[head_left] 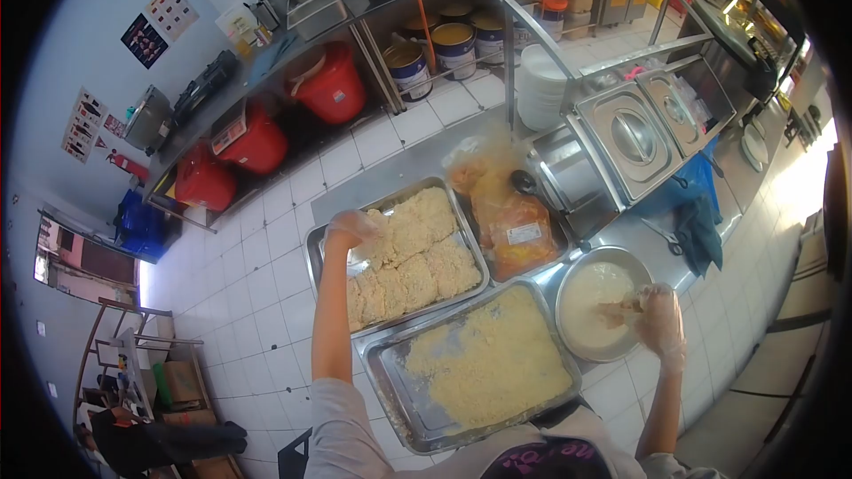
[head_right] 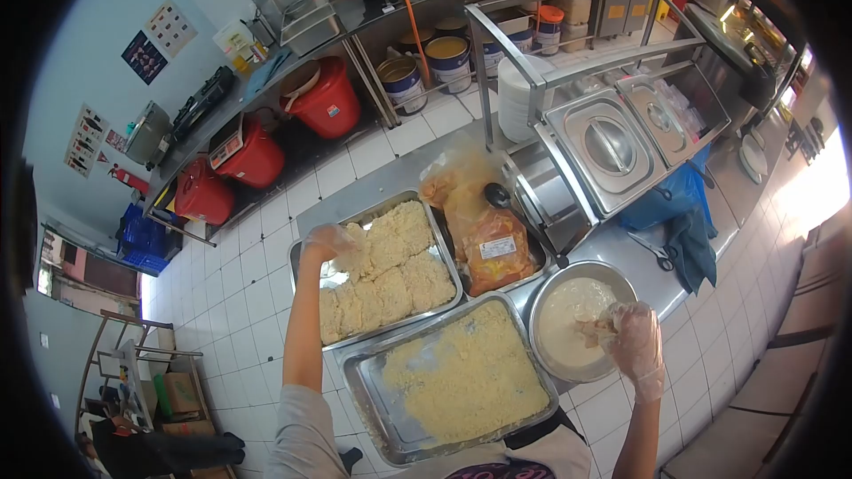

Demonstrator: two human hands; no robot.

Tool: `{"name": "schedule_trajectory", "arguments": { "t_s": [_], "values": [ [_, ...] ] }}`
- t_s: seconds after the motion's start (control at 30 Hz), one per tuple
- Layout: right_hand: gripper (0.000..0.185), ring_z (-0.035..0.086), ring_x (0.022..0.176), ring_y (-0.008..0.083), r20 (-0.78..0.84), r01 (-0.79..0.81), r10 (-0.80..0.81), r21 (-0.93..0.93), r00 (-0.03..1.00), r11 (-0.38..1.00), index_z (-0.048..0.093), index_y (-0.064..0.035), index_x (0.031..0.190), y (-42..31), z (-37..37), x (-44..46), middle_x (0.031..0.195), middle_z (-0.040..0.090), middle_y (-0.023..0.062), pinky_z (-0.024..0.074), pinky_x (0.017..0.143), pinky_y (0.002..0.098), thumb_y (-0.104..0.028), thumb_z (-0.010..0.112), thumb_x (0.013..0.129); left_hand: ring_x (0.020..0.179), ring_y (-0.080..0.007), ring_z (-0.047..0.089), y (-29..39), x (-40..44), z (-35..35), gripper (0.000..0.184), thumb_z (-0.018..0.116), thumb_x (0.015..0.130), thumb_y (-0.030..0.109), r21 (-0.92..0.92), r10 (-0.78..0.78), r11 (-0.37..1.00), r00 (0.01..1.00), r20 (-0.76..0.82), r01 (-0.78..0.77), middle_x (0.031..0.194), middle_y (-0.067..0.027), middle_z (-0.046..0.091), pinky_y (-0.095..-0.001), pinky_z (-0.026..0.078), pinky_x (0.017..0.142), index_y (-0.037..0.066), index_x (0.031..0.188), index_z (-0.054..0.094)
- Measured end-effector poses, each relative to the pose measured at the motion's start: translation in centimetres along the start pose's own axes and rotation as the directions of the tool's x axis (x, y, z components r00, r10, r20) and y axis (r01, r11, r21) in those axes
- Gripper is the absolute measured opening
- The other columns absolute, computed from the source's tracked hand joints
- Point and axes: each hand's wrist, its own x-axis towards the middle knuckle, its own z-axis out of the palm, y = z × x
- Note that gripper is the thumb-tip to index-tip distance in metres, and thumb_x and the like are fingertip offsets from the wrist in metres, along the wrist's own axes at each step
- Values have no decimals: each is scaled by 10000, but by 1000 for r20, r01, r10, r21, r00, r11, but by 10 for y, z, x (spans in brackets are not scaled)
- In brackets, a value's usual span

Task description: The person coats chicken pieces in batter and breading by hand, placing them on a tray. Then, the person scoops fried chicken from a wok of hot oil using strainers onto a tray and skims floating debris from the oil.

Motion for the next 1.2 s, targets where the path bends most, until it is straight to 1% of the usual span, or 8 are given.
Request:
{"name": "schedule_trajectory", "arguments": {
  "t_s": [0.3, 0.37, 0.67, 0.87, 0.93, 1.0, 1.07, 1.2],
  "values": [
    [404, 550, 827, 361, 75, 136, -130, -82, 989, 987, 551, -26, 980, 15, -2, -6, 899, 571, 164, 467, 714, 449, -13, 677, 596, 1291, -332, 350, 23, 2, 122, 724, 523, 842, 315, 32, 198, 977, 836, -512, -211, 1393, -218, 371, -364, 271, 1082, -62, 1394, 244],
    [413, 544, 835, 358, 34, 156, -155, -56, 987, 986, 536, -33, 997, 17, -4, -7, 899, 566, 164, 464, 726, 449, -2, 666, 607, 1402, -299, 118, 17, 24, 156, 656, 397, 899, 316, 396, 75, 906, 867, -493, 147, 1507, -183, 158, -394, 51, 1147, 13, 1442, 188],
    [352, 534, 811, 337, 63, 60, -84, 314, 994, 948, 542, -35, 973, 50, 4, -15, 908, 550, 157, 458, 733, 410, 39, 612, 635, 1416, -254, 93, 66, -52, 78, 629, 384, 898, 185, 59, 44, 998, 841, -539, -14, 1533, -107, 115, -340, 101, 1144, 39, 1459, 142],
    [307, 550, 826, 304, -4, 139, -141, 208, 990, 968, 570, -19, 975, 48, -3, -16, 907, 559, 142, 467, 755, 381, 8, 608, 671, 880, -331, 559, 90, -205, 103, 439, 445, 860, 22, -473, -55, 701, 622, -781, -533, 1157, -157, 591, -435, 426, 802, 24, 1298, 467],
    [307, 567, 865, 277, -20, 182, -182, 221, 983, 958, 568, -22, 987, 40, -11, -17, 950, 568, 132, 475, 786, 358, 12, 600, 684, 917, -356, 554, 94, -251, 125, 370, 519, 844, 100, -827, -496, 431, 671, -551, -361, 1083, -203, 593, -459, 423, 814, 30, 1206, 548],
    [277, 580, 861, 250, -65, 199, -190, 228, 980, 953, 577, -14, 971, 62, 8, -16, 941, 579, 123, 482, 778, 341, 7, 605, 696, 951, -365, 567, 88, -294, 152, 423, 584, 810, 210, -480, -493, 861, 515, -701, 169, 1074, -226, 595, -458, 430, 836, 22, 1187, 556],
    [247, 592, 858, 224, -106, 222, -202, 240, 974, 945, 587, -6, 954, 71, 15, -14, 932, 590, 114, 489, 770, 324, 1, 610, 708, 969, -377, 581, 60, -319, 210, 481, 614, 784, 275, -451, -642, 753, 687, -342, 479, 1027, -234, 610, -428, 450, 850, 10, 1181, 551],
    [241, 589, 871, 173, 112, 49, -153, 630, 982, 775, 573, 12, 971, 59, 7, -1, 966, 597, 107, 483, 764, 283, -29, 635, 741, 929, -397, 599, 71, -334, 217, 448, 617, 783, 318, -482, -652, 718, 727, -215, 502, 958, -226, 631, -430, 472, 814, -7, 1089, 581]
  ]
}}
